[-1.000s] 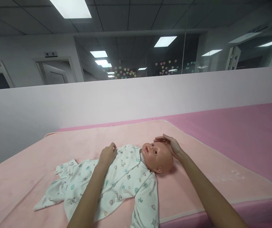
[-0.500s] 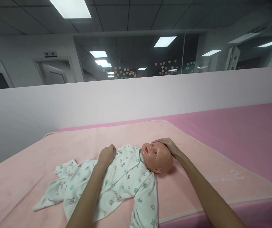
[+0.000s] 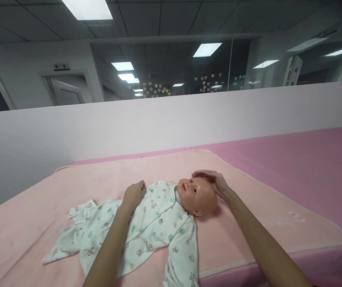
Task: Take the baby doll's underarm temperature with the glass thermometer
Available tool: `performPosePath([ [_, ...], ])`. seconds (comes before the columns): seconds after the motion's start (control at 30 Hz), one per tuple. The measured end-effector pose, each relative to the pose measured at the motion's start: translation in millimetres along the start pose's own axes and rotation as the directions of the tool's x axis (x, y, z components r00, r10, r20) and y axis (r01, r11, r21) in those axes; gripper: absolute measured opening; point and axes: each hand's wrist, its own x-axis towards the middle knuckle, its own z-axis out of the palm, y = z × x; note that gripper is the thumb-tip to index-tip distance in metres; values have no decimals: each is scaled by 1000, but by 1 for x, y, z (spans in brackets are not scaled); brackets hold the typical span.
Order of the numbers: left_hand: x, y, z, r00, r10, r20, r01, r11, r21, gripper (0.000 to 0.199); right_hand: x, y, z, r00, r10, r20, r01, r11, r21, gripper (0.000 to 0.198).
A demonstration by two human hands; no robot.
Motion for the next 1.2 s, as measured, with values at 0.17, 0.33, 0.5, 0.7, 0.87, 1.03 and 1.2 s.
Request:
performPosePath([
  [0.17, 0, -1, 1, 1000, 12, 4, -12, 1000, 4, 20, 5, -1, -21, 966, -138, -220, 198, 940, 279, 23],
  [0.33, 0, -1, 1, 1000, 15, 8, -15, 1000, 3, 21, 4, 1, -14, 971, -163, -176, 189, 972, 140, 22],
  [0.5, -1, 1, 0, 1000, -4, 14, 4, 1000, -5, 23, 0, 2, 6, 998, -34, 61, 51, 949, -310, 29],
  [0.7, -1, 1, 0, 999, -43, 12, 43, 999, 0, 27, -2, -2, 9, 997, -32, 63, 50, 951, -307, 29],
  [0.87, -2, 2, -1, 999, -41, 22, 40, 999, 13, 29, -1, -2, 4, 1000, 5, -20, -6, 998, -63, 29],
  [1.03, -4, 3, -3, 999, -36, 27, 35, 999, 33, 30, 6, 0, -23, 968, -104, -227, 173, 935, 309, 29],
  [1.2, -3, 2, -2, 999, -39, 34, 37, 998, 40, 31, 6, 0, -23, 954, -130, -272, 200, 948, 249, 30],
])
